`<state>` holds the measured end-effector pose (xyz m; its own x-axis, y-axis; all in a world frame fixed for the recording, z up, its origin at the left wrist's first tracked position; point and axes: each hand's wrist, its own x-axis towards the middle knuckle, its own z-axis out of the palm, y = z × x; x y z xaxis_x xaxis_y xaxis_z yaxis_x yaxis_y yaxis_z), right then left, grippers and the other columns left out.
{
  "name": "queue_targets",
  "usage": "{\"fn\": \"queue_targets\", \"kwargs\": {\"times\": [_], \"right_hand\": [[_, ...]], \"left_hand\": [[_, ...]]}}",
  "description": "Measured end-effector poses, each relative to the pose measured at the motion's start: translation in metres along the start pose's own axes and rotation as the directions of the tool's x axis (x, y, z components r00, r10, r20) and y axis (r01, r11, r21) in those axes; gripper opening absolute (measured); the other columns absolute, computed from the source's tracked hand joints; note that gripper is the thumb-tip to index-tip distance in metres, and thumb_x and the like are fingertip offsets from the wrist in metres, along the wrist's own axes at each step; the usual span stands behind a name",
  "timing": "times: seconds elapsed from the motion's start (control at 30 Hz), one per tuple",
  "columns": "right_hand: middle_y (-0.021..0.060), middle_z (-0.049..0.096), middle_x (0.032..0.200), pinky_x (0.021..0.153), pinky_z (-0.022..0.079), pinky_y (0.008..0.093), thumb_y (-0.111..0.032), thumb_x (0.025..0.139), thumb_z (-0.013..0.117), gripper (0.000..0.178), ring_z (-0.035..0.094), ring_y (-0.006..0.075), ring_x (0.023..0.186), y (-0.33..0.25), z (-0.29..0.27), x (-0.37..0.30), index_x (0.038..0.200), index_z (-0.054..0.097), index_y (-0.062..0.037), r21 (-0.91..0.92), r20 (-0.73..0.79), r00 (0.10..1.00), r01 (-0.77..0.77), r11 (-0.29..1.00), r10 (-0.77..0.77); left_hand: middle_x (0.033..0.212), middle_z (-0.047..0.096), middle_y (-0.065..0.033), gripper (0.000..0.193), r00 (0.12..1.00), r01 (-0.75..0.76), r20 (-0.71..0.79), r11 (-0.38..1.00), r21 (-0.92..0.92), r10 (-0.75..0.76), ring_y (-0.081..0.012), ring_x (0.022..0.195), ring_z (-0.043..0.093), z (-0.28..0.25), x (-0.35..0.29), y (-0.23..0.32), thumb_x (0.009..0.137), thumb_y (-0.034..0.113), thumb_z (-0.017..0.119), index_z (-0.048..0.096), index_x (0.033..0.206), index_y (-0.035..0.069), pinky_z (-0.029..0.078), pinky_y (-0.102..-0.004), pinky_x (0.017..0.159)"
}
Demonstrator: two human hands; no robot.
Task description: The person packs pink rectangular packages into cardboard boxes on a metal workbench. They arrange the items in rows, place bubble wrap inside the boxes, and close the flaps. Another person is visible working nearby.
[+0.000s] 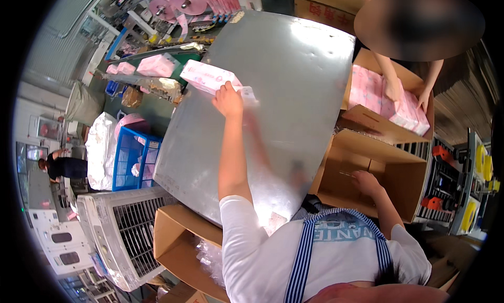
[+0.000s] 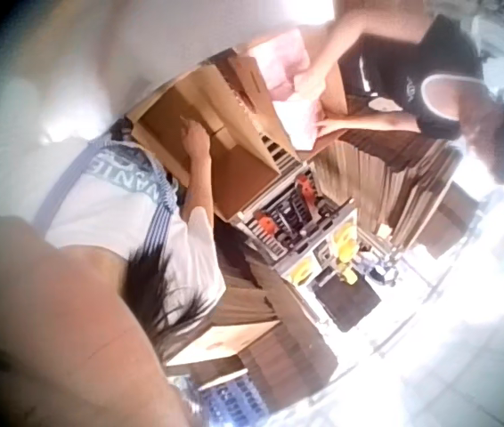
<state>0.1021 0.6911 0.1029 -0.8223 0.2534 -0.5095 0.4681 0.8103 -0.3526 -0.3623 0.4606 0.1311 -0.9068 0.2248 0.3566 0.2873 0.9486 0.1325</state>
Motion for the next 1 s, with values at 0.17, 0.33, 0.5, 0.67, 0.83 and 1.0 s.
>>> {"fn": "queue_targets", "kwargs": {"times": [0.17, 0.33, 0.5, 0.67, 0.83, 1.0], "right_hand": [[0.0161, 0.06, 0.091, 0.08, 0.045, 0.045, -0.013, 0.079, 0.056, 0.022, 0.057, 0.0361, 0.089, -0.046, -0.032, 0.043, 0.099, 0.06, -0.0047, -0.099, -0.262, 0.934, 0.224, 0.97, -0.242], [0.0118, 0.055, 0.117, 0.09, 0.041, 0.0422, -0.021, 0.076, 0.064, 0.039, 0.051, 0.0297, 0.108, -0.12, -0.064, 0.072, 0.111, 0.056, -0.0058, -0.125, -0.703, 0.633, 0.339, 0.933, -0.324], [0.0168, 0.044, 0.128, 0.097, 0.034, 0.0453, -0.035, 0.07, 0.07, 0.075, 0.043, 0.0332, 0.117, -0.167, -0.059, 0.094, 0.131, 0.039, -0.005, -0.232, -0.496, 0.842, 0.108, 0.967, -0.213], [0.0206, 0.043, 0.123, 0.098, 0.033, 0.0444, -0.037, 0.063, 0.075, 0.094, 0.042, 0.034, 0.116, -0.121, -0.042, 0.062, 0.136, 0.029, -0.0022, -0.083, -0.476, 0.804, 0.363, 0.928, -0.357], [0.0235, 0.042, 0.123, 0.102, 0.03, 0.0466, -0.036, 0.06, 0.078, 0.104, 0.042, 0.0365, 0.116, -0.05, -0.01, -0.002, 0.136, 0.021, 0.0069, 0.065, -0.482, 0.854, 0.261, 0.963, -0.199], [0.0263, 0.038, 0.13, 0.1, 0.035, 0.0423, -0.037, 0.059, 0.079, 0.107, 0.04, 0.0408, 0.119, 0.026, 0.034, -0.008, 0.137, 0.017, 0.0041, 0.482, -0.314, 0.941, 0.042, 0.875, 0.128]], "left_hand": [[0.084, 0.065, -0.0061, 0.008, 0.959, -0.234, 0.196, 0.962, 0.138, 0.205, -0.0237, 0.084, 0.06, -0.015, -0.022, 0.02, 0.072, 0.012, 0.059, 0.066, 0.075, 0.011, 0.045, -0.041, 0.068], [0.074, 0.056, -0.0092, 0.01, 0.898, -0.327, -0.073, 0.549, -0.769, 0.434, -0.0263, 0.077, 0.056, -0.063, -0.158, 0.091, 0.069, 0.006, 0.064, 0.054, 0.07, 0.005, 0.044, -0.0367, 0.068], [0.094, 0.059, -0.0064, 0.027, 0.885, 0.456, 0.428, 0.159, -0.875, -0.184, -0.0219, 0.087, 0.057, -0.001, -0.259, 0.069, 0.075, 0.001, 0.057, 0.054, 0.101, 0.004, 0.043, -0.0348, 0.076], [0.119, 0.055, -0.0078, 0.048, 0.564, 0.775, 0.825, -0.376, -0.508, 0.047, -0.0197, 0.102, 0.055, -0.01, -0.28, 0.045, 0.08, 0.001, 0.054, 0.043, 0.128, 0.002, 0.044, -0.0327, 0.087], [0.118, 0.057, -0.0097, 0.041, 0.555, 0.822, 0.769, -0.352, -0.448, 0.318, -0.025, 0.104, 0.056, -0.015, -0.302, 0.088, 0.081, 0.003, 0.054, 0.051, 0.122, 0.004, 0.045, -0.0386, 0.088], [0.123, 0.052, -0.0096, 0.038, 0.7, -0.182, 0.418, 0.71, -0.68, 0.579, -0.0307, 0.12, 0.044, -0.008, -0.323, 0.116, 0.078, 0.008, 0.057, 0.056, 0.115, 0.008, 0.03, -0.0495, 0.103]]}}
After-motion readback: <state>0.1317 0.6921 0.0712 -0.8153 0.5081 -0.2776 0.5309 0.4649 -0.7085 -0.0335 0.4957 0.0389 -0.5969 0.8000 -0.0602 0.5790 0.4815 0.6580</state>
